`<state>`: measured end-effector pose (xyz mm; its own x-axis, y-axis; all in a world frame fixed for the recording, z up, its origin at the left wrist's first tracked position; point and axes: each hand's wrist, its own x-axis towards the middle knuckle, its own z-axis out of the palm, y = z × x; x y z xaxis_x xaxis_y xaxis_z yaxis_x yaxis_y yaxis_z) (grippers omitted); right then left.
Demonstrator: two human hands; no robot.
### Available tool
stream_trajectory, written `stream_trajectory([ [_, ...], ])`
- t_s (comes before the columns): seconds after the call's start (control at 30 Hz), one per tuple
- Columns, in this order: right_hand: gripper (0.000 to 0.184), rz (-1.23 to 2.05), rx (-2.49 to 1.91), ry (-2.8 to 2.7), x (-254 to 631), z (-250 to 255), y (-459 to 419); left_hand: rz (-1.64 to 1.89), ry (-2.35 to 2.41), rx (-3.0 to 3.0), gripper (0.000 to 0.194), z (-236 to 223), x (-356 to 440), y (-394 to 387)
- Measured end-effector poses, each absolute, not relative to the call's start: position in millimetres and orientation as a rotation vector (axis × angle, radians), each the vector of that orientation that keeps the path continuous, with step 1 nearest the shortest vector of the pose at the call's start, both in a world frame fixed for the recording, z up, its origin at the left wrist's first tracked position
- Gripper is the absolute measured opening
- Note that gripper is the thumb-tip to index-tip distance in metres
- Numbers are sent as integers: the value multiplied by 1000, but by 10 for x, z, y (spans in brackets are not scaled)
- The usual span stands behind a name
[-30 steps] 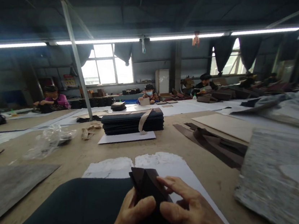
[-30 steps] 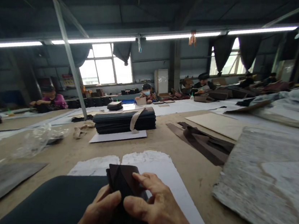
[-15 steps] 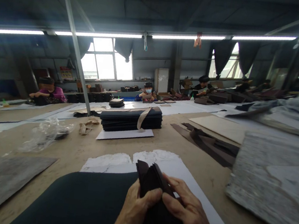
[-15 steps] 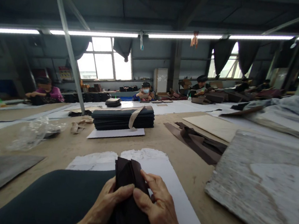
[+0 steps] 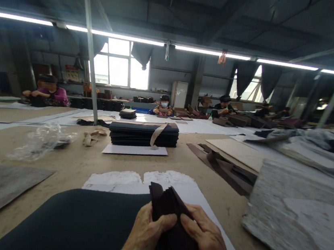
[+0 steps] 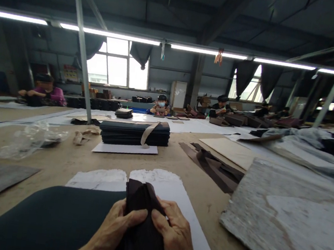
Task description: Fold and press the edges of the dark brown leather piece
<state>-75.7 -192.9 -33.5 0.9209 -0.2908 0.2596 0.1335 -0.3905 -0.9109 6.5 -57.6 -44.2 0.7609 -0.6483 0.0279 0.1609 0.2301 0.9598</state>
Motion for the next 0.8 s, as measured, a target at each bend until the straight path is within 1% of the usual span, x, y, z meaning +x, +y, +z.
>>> stream_trajectory([
  [0.13,32,-459,-1930,210,-751,-362,-1938,-595,-474,1179,37,-440,49,-579],
  [0.2,34,-466,-1924,257,-744,-381,-1943,-600,-476,1173,35,-435,43,-577],
  [0.4,39,-448,-1809,388,-697,-466,-1984,-607,-472,1163,38,-411,32,-569],
  [0.6,45,-427,-1699,498,-657,-435,-2031,-605,-452,1181,31,-354,8,-564],
  [0.7,45,-380,-1732,542,-652,-394,-2074,-628,-452,1178,30,-357,3,-568],
  [0.8,45,-343,-1863,652,-671,-348,-2133,-628,-435,1179,32,-372,10,-576],
])
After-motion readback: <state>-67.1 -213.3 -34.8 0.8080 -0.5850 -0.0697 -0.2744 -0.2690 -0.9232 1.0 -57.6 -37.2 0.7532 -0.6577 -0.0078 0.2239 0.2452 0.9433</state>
